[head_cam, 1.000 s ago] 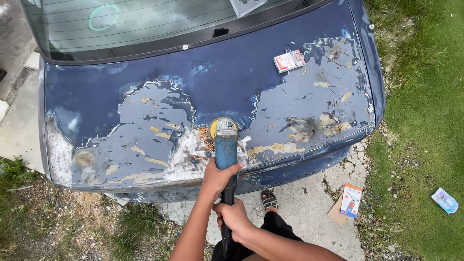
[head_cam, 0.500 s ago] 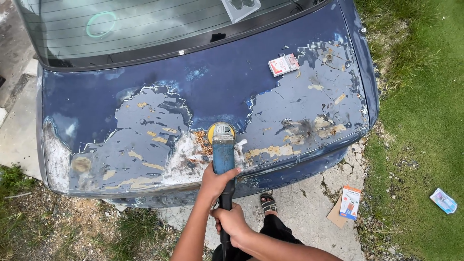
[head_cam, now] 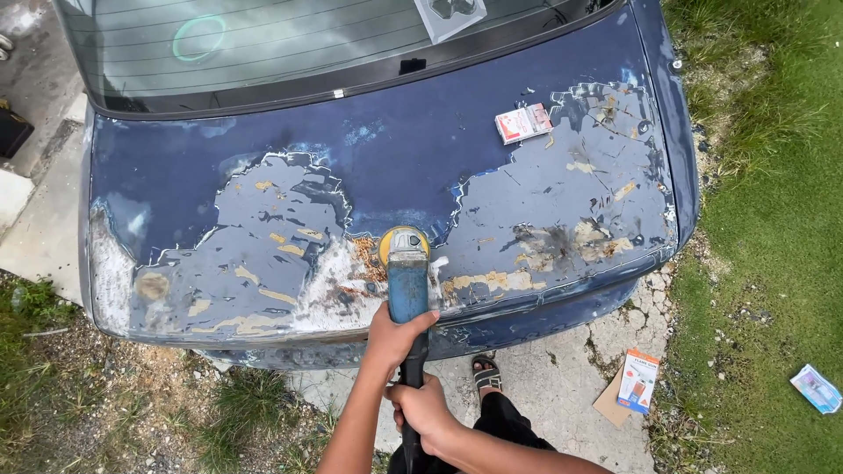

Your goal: The person uses an angle grinder with a wire brush attachment to sand the hood of a blue car, removing rust and old paint. The person moves the tool across the surface, focusing on the central and lower areas of the hood.

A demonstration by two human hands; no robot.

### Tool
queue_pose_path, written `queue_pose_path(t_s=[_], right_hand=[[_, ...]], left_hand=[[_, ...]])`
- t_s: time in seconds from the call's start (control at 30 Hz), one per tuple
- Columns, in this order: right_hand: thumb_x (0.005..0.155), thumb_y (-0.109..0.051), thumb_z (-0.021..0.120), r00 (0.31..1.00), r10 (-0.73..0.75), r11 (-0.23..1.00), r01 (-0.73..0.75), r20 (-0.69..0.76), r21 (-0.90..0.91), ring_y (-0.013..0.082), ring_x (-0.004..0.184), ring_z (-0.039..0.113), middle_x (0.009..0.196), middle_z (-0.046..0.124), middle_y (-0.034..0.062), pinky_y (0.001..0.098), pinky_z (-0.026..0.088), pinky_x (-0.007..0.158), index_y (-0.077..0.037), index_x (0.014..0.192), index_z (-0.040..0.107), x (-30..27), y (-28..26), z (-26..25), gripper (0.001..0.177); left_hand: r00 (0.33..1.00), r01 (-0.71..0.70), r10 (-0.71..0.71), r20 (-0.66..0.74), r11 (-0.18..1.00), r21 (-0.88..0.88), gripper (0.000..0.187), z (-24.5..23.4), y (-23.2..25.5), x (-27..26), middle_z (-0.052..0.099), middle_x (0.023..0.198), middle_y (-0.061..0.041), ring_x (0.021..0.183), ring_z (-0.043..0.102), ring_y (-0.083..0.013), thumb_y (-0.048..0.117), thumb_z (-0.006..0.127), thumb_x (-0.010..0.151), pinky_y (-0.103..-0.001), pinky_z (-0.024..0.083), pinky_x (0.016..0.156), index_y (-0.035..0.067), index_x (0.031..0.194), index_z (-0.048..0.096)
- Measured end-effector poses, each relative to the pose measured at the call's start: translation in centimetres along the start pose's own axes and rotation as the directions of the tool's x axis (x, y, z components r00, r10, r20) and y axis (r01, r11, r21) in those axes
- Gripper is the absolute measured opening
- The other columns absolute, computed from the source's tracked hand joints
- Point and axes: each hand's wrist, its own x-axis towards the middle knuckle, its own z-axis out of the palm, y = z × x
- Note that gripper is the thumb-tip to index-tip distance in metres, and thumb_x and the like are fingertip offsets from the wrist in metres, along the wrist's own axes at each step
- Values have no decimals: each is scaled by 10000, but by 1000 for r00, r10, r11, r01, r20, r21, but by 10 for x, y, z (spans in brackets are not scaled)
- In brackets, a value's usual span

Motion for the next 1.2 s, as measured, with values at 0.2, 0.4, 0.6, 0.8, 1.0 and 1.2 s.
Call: queue_pose_path(t_s=[0.2,0.4,0.6,0.8,1.0,1.2], right_hand=[[782,20,722,999,32,999,-32,13,-12,189,400,426,533,438,90,351,347,393,-23,641,497,0,-11,-4,269],[792,48,712,999,33,999,-33,40,-11,192,398,422,545,452,99,348,349,392,-16,667,503,-1,-16,-9,251],[786,48,697,999,8,999,-6,50,-43,192,399,420,530,442,97,348,363,389,-11,631,494,-1,-17,-18,262],[776,44,692,999,9,998,-6,42,-66,191,388,414,511,436,91,352,363,402,-15,612,495,-2,-17,-21,263],[793,43,706,998,33,998,-30,52,-58,193,396,422,509,433,95,348,358,410,-16,612,487,-3,-22,-22,290],[772,23,712,999,10,995,-6,41,-99,203,376,413,462,421,95,352,354,421,-22,560,491,-2,-17,-27,310]], left_hand=[[1000,6,-6,-18,1000,-21,678,1,11,-2,718,1015,-113,800,687,-228,348,854,668,-355,597,675,77,1251,638],[1000,-8,7,-12,998,-60,649,6,8,5,723,1011,-115,810,697,-231,316,863,664,-360,614,703,72,1224,644],[1000,-27,26,-9,993,-113,577,11,7,-1,711,969,-106,754,681,-224,293,859,684,-356,606,659,87,1192,680],[1000,-10,9,-6,994,-110,605,15,4,2,693,928,-123,686,672,-234,304,867,683,-364,602,611,63,1187,634],[1000,18,-20,-16,992,-125,598,15,13,-4,673,927,-121,701,649,-235,279,863,687,-364,589,616,59,1192,630],[1000,20,-22,-19,994,-110,627,19,7,-3,693,958,-121,717,674,-235,297,864,683,-363,602,630,75,1216,618]])
